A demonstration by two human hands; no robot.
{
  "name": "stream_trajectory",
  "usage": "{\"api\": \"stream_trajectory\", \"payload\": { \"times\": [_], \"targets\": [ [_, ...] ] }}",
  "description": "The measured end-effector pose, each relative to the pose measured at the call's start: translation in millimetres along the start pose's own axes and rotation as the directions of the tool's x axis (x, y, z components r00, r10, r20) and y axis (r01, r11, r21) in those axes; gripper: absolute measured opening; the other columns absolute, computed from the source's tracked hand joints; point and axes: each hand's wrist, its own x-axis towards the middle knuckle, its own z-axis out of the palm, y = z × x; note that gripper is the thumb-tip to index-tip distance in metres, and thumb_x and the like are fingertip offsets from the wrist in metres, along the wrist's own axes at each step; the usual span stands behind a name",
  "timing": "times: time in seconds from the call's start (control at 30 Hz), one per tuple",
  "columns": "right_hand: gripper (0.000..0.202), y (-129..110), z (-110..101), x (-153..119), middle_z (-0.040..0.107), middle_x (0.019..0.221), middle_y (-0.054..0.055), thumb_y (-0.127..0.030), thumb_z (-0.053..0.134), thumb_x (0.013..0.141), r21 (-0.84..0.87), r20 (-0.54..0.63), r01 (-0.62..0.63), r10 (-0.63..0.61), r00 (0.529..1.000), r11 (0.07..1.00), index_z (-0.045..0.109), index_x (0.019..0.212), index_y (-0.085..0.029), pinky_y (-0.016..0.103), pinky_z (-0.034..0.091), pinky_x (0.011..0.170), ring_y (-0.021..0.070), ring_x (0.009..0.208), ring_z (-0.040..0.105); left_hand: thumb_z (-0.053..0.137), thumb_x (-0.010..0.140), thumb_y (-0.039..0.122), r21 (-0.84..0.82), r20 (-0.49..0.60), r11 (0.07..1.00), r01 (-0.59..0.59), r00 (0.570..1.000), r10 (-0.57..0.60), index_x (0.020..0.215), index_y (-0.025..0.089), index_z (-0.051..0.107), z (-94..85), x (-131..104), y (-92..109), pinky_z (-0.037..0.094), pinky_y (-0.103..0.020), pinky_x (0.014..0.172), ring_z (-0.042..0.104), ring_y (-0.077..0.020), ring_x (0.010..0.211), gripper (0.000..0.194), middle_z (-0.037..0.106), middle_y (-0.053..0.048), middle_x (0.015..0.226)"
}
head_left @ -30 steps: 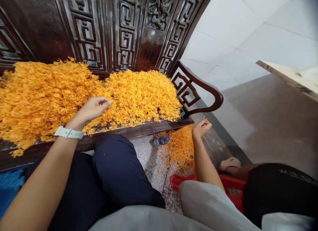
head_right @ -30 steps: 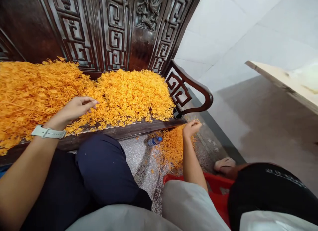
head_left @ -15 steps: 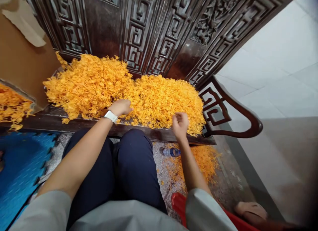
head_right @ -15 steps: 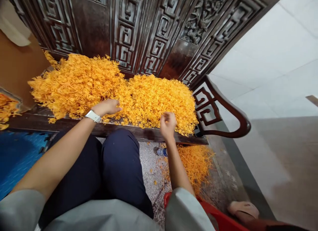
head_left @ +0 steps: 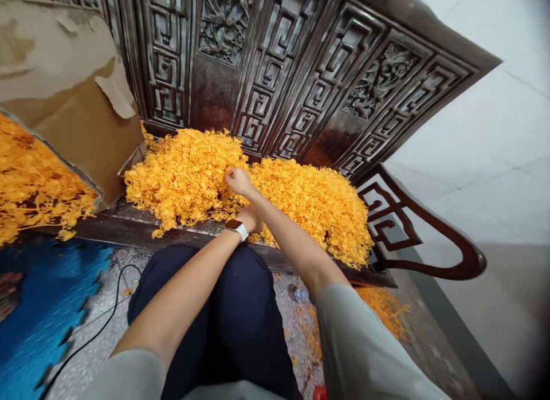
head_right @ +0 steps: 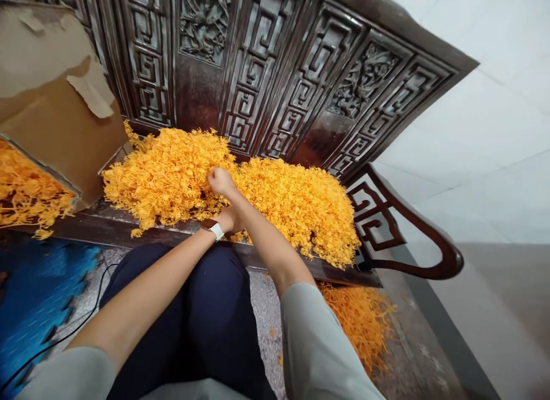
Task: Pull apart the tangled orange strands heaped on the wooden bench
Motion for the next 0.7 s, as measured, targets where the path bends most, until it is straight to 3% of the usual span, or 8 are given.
{"api": "stream_trajectory", "payload": {
  "times": [0.1,0.2,0.3,0.37,0.4,0.47,0.57,0.7],
  "targets": [
    [0.033,6,-19,1,0.045,0.056,-0.003,-0.018,0.060,0.092,0.090,-0.001,-0.059,0.059,0.998,0.994,0.045,0.063,-0.023,0.028,0.037,0.061,0.0139,0.060,0.046,0.068,0.093,0.042,0.028,0.028,0.995,0.091,0.995,-0.092,0.160,0.014,0.051,-6.9,-7,2,0.047,-0.059,0.113,0.057,-0.0481,0.140,0.075,0.051,-0.036,0.155],
    [0.025,11,-41,0,0.057,0.067,-0.001,-0.022,0.049,0.098,0.189,-0.024,-0.116,0.122,0.992,0.975,0.048,0.073,-0.023,0.026,0.040,0.058,0.0133,0.061,0.051,0.070,0.092,0.042,0.024,0.048,0.992,0.125,0.991,-0.126,0.169,0.018,0.037,-19.5,-22,2,0.047,-0.063,0.112,0.053,-0.0490,0.144,0.087,0.046,-0.035,0.160],
    [0.017,14,-47,-3,0.065,0.073,0.000,-0.024,0.056,0.094,0.248,0.001,-0.133,0.137,0.991,0.960,0.057,0.078,-0.021,0.026,0.040,0.056,0.0133,0.061,0.052,0.069,0.093,0.048,0.008,0.072,0.993,0.120,0.990,-0.120,0.157,0.020,0.056,-43.3,-43,-12,0.052,-0.059,0.106,0.056,-0.0475,0.140,0.072,0.060,-0.028,0.152],
    [0.013,13,-37,-5,0.065,0.070,-0.001,-0.026,0.068,0.087,0.272,0.036,-0.122,0.116,0.993,0.955,0.064,0.076,-0.019,0.026,0.039,0.058,0.0131,0.062,0.052,0.062,0.097,0.046,0.017,0.064,0.990,0.137,0.988,-0.138,0.139,0.018,0.072,-61.0,-55,-28,0.055,-0.056,0.102,0.064,-0.0451,0.130,0.052,0.071,-0.026,0.137],
    [0.013,12,-28,-6,0.064,0.068,-0.002,-0.025,0.072,0.082,0.286,0.050,-0.114,0.104,0.993,0.952,0.066,0.073,-0.018,0.026,0.039,0.060,0.0129,0.063,0.051,0.056,0.099,0.041,0.035,0.020,0.986,0.164,0.986,-0.165,0.133,0.015,0.074,-68.5,-60,-37,0.053,-0.057,0.103,0.064,-0.0455,0.129,0.046,0.072,-0.027,0.133],
    [0.014,10,-9,-7,0.061,0.063,-0.003,-0.020,0.075,0.074,0.321,0.059,-0.105,0.091,0.994,0.941,0.065,0.065,-0.018,0.025,0.038,0.063,0.0123,0.066,0.051,0.048,0.101,0.029,0.077,-0.178,0.967,0.243,0.958,-0.226,0.131,0.009,0.073,-78.1,-64,-55,0.049,-0.058,0.108,0.059,-0.0462,0.134,0.045,0.069,-0.030,0.135],
    [0.014,3,12,-7,0.057,0.061,-0.004,-0.016,0.068,0.071,0.402,0.022,-0.119,0.121,0.992,0.908,0.059,0.060,-0.018,0.024,0.037,0.064,0.0117,0.067,0.048,0.051,0.097,0.023,0.060,-0.450,0.936,0.348,0.846,-0.286,0.137,0.004,0.065,-78.2,-60,-79,0.047,-0.054,0.111,0.056,-0.0432,0.137,0.046,0.065,-0.029,0.141],
    [0.010,-7,3,-5,0.054,0.066,-0.004,-0.026,0.066,0.075,0.540,-0.040,-0.140,0.191,0.981,0.830,0.057,0.072,-0.021,0.023,0.038,0.061,0.0117,0.066,0.045,0.060,0.094,0.033,-0.040,-0.482,0.927,0.373,0.805,-0.345,0.152,0.001,0.047,-69.4,-51,-95,0.045,-0.053,0.112,0.055,-0.0429,0.138,0.067,0.061,-0.030,0.148]
  ]
}}
